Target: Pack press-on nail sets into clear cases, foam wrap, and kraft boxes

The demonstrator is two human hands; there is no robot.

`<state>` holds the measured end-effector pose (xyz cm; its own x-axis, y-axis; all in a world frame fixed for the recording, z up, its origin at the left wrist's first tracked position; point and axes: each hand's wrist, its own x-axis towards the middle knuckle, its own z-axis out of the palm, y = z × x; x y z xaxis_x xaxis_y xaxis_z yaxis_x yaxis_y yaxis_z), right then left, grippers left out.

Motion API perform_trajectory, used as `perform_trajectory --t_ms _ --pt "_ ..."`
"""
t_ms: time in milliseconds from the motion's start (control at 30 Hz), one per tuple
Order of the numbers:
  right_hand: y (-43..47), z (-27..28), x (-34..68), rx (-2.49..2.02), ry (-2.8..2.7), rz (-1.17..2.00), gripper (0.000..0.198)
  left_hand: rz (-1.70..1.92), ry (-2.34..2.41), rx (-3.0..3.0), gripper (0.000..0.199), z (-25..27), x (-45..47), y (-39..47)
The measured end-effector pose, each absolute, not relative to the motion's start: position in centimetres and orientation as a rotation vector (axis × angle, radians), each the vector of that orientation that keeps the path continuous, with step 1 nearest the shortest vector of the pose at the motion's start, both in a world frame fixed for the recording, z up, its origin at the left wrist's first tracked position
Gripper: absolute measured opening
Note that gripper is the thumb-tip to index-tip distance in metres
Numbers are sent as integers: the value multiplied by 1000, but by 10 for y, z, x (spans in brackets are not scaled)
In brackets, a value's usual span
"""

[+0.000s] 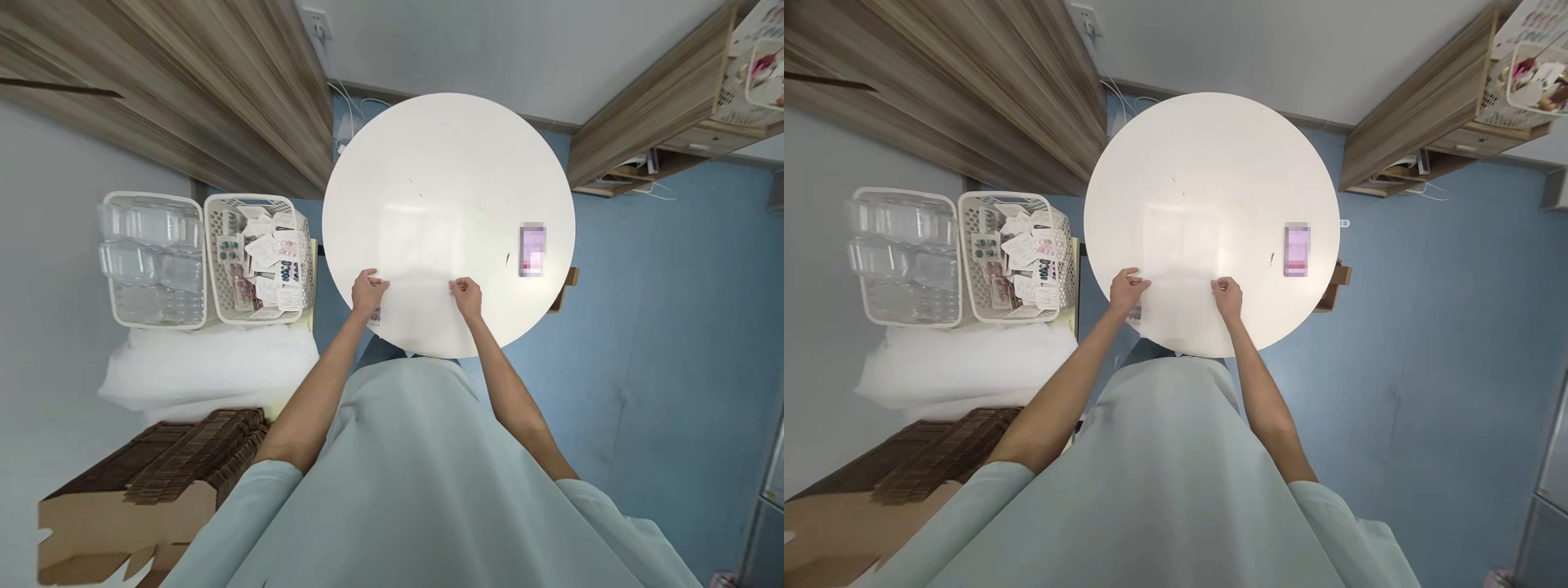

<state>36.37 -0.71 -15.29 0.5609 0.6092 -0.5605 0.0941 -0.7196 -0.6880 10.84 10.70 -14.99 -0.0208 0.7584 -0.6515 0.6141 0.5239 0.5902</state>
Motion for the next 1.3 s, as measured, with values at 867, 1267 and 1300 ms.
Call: perform_trajectory --t_ms 867,1267,1300 --pt "-26 -192 401 -2340 -579 959 35 -273 1200 2168 68 -147 57 49" --pt "-78 -184 399 -2267 -533 1062 45 -286 1007 2157 68 -163 155 16" --pt "-84 -183 397 -2267 -523 1077 44 -296 1010 2170 67 -163 157 14"
